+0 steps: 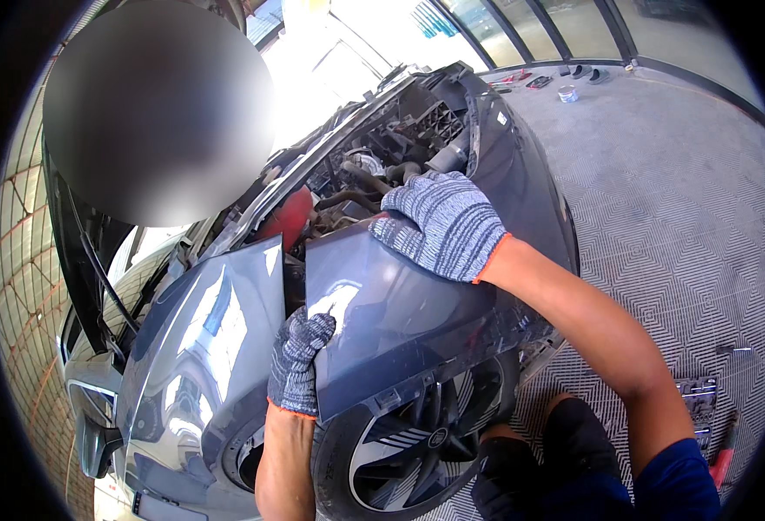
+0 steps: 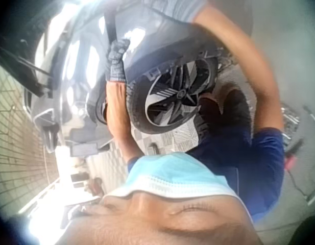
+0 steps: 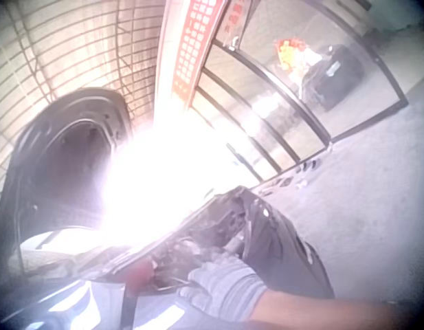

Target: The person plugs a heat gun into a power strip and applies heat to a dented section of a gray car's front bumper while wearing gloves. The person then uses their hands to press and reshape the heated plastic bumper panel back into place.

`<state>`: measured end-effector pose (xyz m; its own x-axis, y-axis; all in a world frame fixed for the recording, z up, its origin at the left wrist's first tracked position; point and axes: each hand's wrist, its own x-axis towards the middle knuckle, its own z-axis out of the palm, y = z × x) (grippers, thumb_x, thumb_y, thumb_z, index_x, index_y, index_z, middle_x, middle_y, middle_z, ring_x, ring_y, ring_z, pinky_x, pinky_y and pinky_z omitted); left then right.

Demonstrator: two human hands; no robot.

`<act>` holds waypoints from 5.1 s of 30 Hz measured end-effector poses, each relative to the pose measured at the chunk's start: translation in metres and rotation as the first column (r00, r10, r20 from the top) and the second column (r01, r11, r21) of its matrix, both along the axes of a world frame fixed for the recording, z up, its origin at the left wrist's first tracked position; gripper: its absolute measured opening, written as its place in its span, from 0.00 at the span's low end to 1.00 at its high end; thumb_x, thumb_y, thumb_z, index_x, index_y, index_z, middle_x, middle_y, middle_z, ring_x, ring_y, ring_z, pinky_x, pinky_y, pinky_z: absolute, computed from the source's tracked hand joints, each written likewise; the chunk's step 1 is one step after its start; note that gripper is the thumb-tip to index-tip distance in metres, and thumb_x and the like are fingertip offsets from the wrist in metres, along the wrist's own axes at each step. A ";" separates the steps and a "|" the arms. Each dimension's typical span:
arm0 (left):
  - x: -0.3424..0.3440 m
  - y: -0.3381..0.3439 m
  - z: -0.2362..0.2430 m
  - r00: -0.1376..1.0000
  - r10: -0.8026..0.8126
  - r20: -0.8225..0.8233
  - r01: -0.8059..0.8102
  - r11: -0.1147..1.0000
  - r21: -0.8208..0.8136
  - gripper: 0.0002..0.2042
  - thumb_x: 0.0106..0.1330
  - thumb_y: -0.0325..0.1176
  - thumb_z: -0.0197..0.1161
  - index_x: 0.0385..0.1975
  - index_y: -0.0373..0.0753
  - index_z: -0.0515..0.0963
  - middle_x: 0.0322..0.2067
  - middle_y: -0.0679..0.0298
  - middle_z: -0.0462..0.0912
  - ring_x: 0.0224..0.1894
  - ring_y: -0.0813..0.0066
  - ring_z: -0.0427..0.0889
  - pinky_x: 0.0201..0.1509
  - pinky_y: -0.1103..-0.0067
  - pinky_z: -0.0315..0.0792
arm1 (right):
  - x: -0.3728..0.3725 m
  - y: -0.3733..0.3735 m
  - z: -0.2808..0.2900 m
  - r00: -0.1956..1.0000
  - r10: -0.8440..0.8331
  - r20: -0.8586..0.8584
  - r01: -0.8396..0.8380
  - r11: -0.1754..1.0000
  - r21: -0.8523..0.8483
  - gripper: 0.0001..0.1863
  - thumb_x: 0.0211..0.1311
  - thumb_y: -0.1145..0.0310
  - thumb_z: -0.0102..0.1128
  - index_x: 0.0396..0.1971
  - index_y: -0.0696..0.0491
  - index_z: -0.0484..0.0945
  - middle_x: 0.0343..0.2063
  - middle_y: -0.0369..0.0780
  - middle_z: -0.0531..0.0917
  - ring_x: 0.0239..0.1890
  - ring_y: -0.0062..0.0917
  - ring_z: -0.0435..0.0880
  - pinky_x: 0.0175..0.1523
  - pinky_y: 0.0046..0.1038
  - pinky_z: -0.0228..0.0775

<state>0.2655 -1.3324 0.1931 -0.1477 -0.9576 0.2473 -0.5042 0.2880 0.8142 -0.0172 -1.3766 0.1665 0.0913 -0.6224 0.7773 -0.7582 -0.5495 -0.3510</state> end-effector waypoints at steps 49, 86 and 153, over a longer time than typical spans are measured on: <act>0.028 0.008 -0.048 0.923 -0.243 -0.298 0.225 0.970 -0.093 0.17 0.63 0.25 0.48 0.53 0.32 0.70 0.33 0.62 0.78 0.33 0.73 0.77 0.40 0.81 0.72 | 0.061 0.012 0.001 0.994 -0.090 -0.064 0.074 0.974 -0.214 0.31 0.59 0.46 0.49 0.52 0.56 0.71 0.47 0.51 0.75 0.52 0.43 0.71 0.61 0.40 0.56; 0.001 0.019 -0.032 0.602 -0.289 -0.745 0.550 0.826 0.125 0.24 0.70 0.46 0.39 0.60 0.40 0.63 0.59 0.58 0.68 0.61 0.64 0.66 0.69 0.67 0.53 | 0.102 0.087 -0.031 0.926 0.195 -0.323 -0.272 0.939 -0.212 0.40 0.58 0.42 0.46 0.64 0.52 0.55 0.63 0.47 0.59 0.65 0.41 0.58 0.68 0.46 0.43; -0.019 0.054 -0.056 -0.238 0.377 -0.895 0.378 0.885 0.272 0.26 0.68 0.52 0.43 0.57 0.38 0.67 0.55 0.58 0.73 0.59 0.60 0.68 0.64 0.63 0.59 | 0.022 -0.082 0.121 0.641 0.656 0.399 -0.694 0.272 0.667 0.15 0.62 0.65 0.56 0.45 0.58 0.78 0.38 0.41 0.83 0.42 0.22 0.81 0.49 0.24 0.72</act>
<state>0.2468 -1.2783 0.1373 -0.1060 -0.9707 -0.2158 0.9573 -0.1583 0.2421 0.0050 -1.4589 0.2875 0.7459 -0.6569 0.1105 -0.2202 -0.3997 -0.8898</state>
